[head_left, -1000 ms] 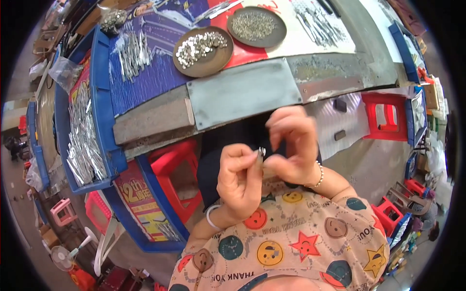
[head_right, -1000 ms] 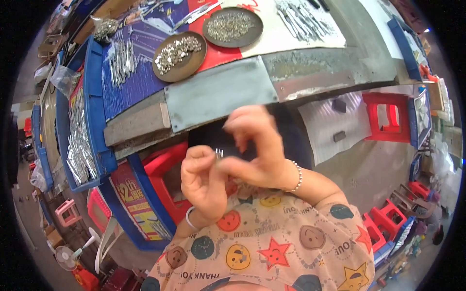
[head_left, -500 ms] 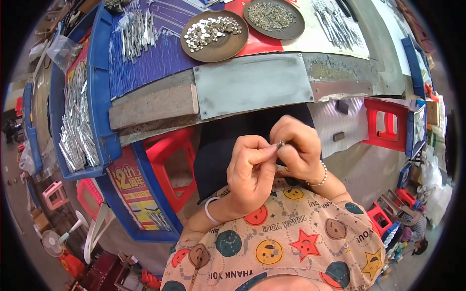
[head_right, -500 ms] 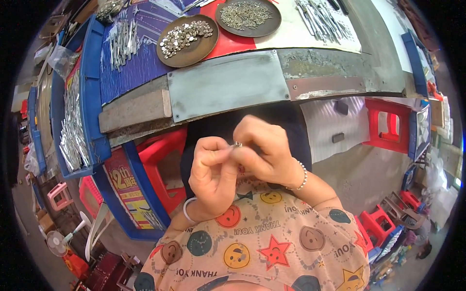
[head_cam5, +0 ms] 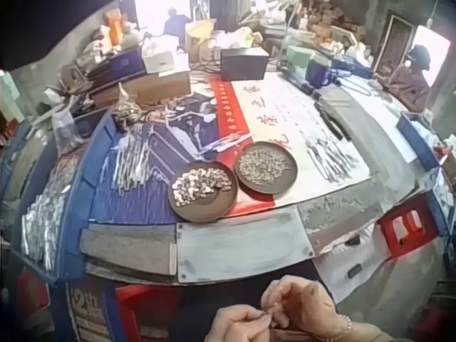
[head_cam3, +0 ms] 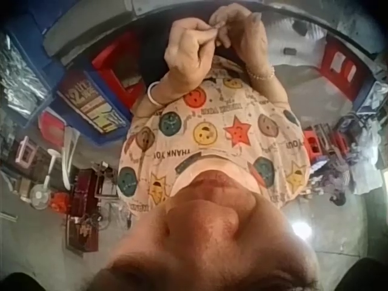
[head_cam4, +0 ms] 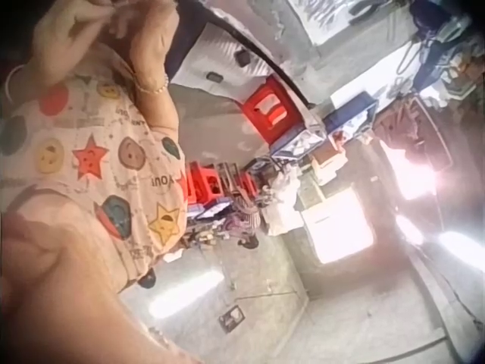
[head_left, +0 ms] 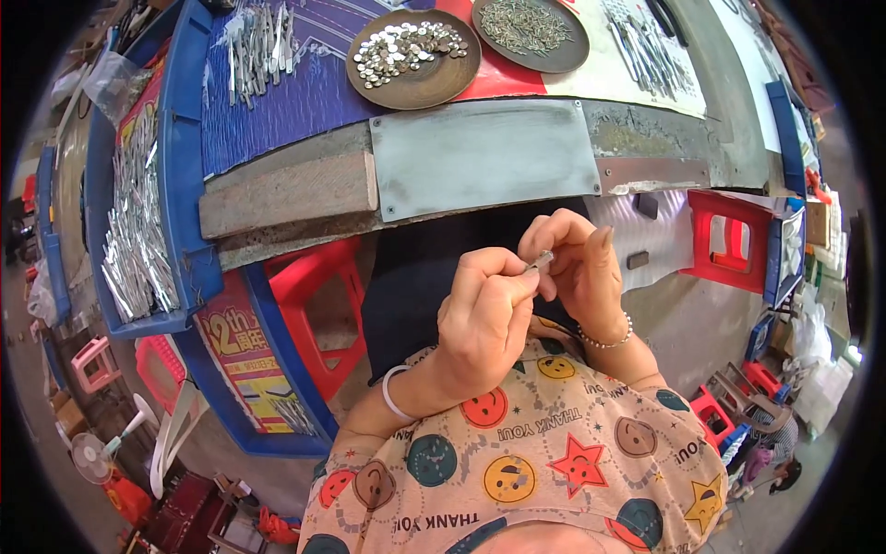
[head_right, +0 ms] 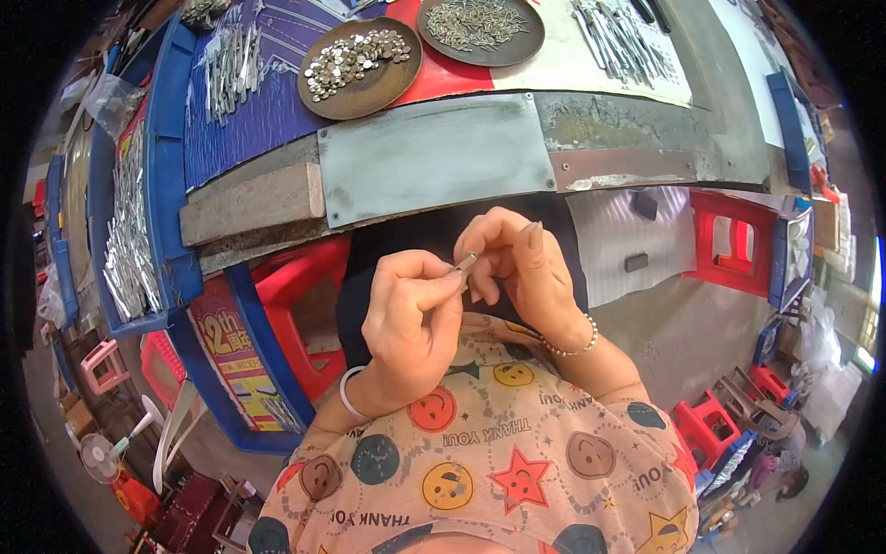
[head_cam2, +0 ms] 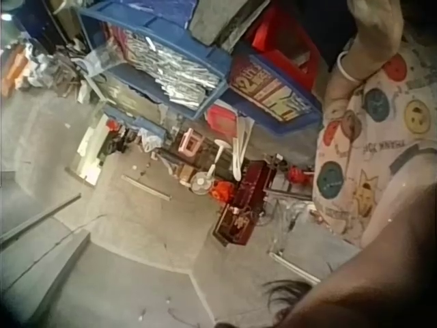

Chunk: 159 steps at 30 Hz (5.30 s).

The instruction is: Assembling small metal jewelry or decorative components by attaching flower-shaped pieces to thin metal pins.

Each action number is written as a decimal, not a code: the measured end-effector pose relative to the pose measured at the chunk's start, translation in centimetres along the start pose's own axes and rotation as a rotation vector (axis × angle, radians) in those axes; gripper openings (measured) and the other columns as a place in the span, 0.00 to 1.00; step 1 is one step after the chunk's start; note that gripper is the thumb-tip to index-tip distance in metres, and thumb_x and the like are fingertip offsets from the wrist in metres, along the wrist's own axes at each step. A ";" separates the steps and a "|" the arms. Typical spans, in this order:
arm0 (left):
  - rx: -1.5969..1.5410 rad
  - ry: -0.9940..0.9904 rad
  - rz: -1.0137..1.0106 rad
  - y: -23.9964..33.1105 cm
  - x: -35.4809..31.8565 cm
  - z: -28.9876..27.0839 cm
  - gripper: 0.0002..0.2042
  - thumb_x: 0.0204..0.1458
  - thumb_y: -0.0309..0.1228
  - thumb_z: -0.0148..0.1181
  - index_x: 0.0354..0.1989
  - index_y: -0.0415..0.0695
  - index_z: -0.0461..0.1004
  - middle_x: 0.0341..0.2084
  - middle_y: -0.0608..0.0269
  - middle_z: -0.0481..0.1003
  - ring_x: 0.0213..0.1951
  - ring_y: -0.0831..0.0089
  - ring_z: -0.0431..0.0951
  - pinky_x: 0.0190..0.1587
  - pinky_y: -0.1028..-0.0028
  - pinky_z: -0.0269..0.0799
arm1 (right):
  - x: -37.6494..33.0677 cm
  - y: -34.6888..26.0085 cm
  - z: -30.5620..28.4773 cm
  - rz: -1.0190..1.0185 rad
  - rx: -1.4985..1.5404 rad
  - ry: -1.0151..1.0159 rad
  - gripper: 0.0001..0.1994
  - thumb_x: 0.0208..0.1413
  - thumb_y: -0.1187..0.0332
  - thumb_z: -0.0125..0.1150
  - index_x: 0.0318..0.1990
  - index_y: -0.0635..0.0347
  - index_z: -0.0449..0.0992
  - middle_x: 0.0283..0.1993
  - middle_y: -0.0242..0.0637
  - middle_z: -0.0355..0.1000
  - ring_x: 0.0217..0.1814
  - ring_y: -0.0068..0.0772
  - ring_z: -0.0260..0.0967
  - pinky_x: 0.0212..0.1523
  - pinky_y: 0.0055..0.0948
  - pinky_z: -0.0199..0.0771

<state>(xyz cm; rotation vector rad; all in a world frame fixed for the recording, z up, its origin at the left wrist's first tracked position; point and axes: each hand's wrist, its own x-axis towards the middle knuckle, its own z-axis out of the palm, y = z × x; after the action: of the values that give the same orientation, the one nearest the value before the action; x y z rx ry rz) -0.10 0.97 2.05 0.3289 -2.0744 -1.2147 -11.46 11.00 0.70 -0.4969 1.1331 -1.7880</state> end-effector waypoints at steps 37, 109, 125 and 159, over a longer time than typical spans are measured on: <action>-0.508 -0.405 -0.485 -2.5 2.2 0.7 0.08 0.54 0.18 0.52 0.41 0.34 0.71 0.36 0.59 0.73 0.38 0.75 0.76 0.41 0.79 0.71 | 21.4 -12.9 -7.4 -0.572 -1.706 -0.062 0.06 0.52 0.72 0.57 0.35 0.63 0.70 0.35 0.43 0.71 0.35 0.42 0.70 0.37 0.36 0.70; -1.120 -0.245 -0.869 -2.1 0.5 -2.7 0.10 0.62 0.32 0.45 0.47 0.40 0.64 0.27 0.62 0.72 0.21 0.87 0.66 0.23 0.87 0.61 | 19.2 -11.0 -7.1 -0.464 -1.473 -0.032 0.03 0.50 0.79 0.55 0.33 0.67 0.70 0.31 0.41 0.67 0.33 0.36 0.67 0.36 0.30 0.66; -1.558 -0.104 -0.966 -2.3 0.1 -3.1 0.06 0.60 0.30 0.51 0.39 0.42 0.69 0.26 0.64 0.71 0.20 0.82 0.67 0.21 0.84 0.59 | 18.3 -10.2 -7.1 -0.408 -1.361 0.090 0.10 0.59 0.69 0.52 0.33 0.69 0.69 0.24 0.37 0.63 0.28 0.22 0.58 0.32 0.25 0.62; -1.564 -0.050 -0.931 -3.3 -0.3 -1.9 0.09 0.58 0.36 0.54 0.32 0.45 0.64 0.22 0.65 0.71 0.19 0.81 0.69 0.20 0.84 0.64 | 4.2 -1.3 3.4 -0.754 -1.149 -0.033 0.06 0.43 0.79 0.60 0.28 0.63 0.69 0.27 0.40 0.63 0.24 0.40 0.63 0.22 0.33 0.65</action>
<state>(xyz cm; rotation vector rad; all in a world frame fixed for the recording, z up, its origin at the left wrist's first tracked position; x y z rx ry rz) 1.00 -1.86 -0.20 0.4562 -0.3840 -2.8921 -11.68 5.89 2.98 -1.7986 2.0829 -1.4921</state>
